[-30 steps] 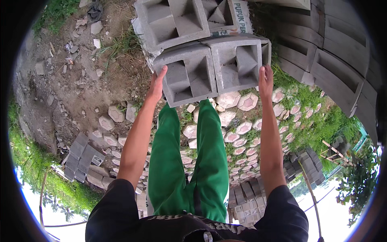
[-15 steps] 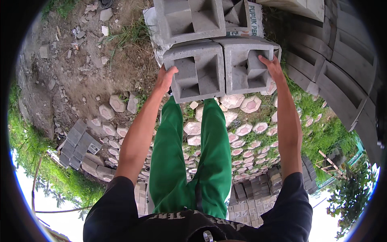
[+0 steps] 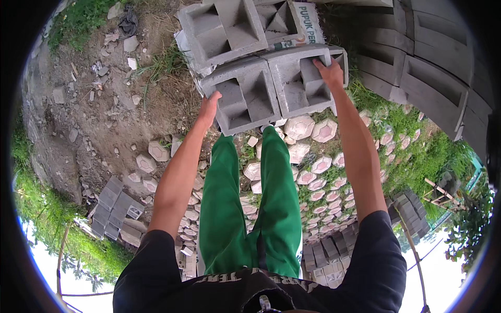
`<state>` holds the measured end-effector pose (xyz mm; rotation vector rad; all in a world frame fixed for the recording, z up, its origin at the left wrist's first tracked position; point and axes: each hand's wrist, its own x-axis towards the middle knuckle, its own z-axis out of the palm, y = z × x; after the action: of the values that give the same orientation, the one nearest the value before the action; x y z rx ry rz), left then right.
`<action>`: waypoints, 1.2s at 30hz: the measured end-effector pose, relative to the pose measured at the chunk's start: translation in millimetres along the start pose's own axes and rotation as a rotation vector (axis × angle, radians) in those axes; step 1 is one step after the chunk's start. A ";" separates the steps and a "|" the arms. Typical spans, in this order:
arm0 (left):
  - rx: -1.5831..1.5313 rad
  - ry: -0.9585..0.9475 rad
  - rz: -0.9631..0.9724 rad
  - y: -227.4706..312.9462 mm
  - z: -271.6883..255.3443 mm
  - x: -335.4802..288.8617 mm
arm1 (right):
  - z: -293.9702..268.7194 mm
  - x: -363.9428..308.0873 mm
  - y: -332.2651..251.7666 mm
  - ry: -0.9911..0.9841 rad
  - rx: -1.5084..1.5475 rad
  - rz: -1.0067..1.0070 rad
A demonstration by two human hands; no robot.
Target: The person picks up concrete blocks of various shapes, including hollow rectangular and circular-holed designs, and stacks them on top of other stacks.
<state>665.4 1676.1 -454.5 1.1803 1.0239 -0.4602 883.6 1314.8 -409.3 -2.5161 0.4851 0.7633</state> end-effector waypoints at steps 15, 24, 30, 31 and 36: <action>0.794 -0.426 -0.355 -23.6 99.7 -273.8 | 28.8 -428.9 100.8 0.087 0.666 0.361; 1.073 -0.874 0.041 -1.6 269.7 -342.1 | -73.5 -504.5 212.5 0.329 0.811 0.415; 1.217 -1.103 0.031 3.7 404.6 -389.8 | -141.5 -527.8 277.2 0.613 1.314 0.565; 1.235 -1.144 0.053 5.0 426.1 -396.6 | -147.5 -529.3 282.9 0.666 1.336 0.576; 1.364 -1.304 0.065 -1.1 520.0 -434.9 | -164.5 -544.2 305.4 0.942 1.690 0.675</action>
<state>661.9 1114.9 -74.3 1.5714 -0.6471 -1.7146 389.4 1081.1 -66.3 -0.8556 1.4638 -0.6316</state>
